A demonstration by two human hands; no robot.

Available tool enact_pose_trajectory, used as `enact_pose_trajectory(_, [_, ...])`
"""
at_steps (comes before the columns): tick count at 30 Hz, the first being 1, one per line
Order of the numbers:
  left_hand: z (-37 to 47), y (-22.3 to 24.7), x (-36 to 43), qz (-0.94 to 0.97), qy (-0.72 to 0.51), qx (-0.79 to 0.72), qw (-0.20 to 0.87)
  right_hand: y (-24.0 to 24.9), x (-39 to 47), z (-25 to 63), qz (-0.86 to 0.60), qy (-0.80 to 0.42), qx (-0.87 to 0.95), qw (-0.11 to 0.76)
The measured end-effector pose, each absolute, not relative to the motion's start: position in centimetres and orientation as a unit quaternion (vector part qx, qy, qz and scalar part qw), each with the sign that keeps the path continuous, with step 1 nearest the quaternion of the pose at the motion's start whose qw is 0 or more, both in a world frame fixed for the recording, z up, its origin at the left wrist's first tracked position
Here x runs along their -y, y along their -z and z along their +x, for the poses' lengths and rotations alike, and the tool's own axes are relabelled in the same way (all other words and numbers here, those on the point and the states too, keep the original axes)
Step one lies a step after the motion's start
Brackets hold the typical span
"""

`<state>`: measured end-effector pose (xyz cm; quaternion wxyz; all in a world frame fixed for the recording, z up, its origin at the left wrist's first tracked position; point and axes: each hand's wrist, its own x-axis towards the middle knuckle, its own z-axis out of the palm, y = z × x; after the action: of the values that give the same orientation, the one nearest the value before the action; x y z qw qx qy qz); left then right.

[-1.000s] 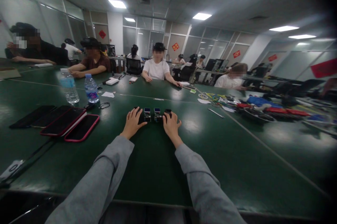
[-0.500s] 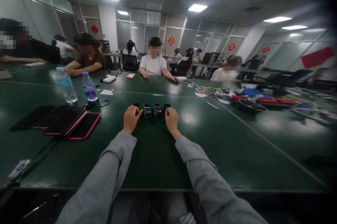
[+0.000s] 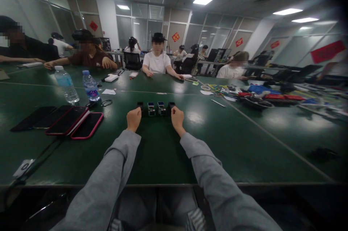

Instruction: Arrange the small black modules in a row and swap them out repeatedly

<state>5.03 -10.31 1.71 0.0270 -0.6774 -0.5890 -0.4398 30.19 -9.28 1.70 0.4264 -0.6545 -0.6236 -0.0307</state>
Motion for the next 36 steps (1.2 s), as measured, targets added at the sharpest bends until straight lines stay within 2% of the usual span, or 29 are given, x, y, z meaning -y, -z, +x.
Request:
enact_pose_trajectory(12, [5.2,-1.7,10.2,-0.693,0.417,0.588,0.023,-1.3,9.2,30.2,-0.643,0.022,0.606,0.467])
enact_pose_trajectory(21, [4.9,-1.6,10.4,-0.657,0.456,0.6,0.027,-0.9,8.2,31.0,-0.636,0.071,0.543,0.544])
enact_pose_trajectory(28, [4.6,-1.1,10.2,-0.663,0.457,0.59,0.063,0.3,7.6,31.2,-0.624,-0.031,0.594,0.506])
enact_pose_trajectory(36, [4.9,-1.3,10.4,-0.672,0.417,0.607,0.075,0.9,7.5,31.4,-0.61,-0.055,0.609,0.504])
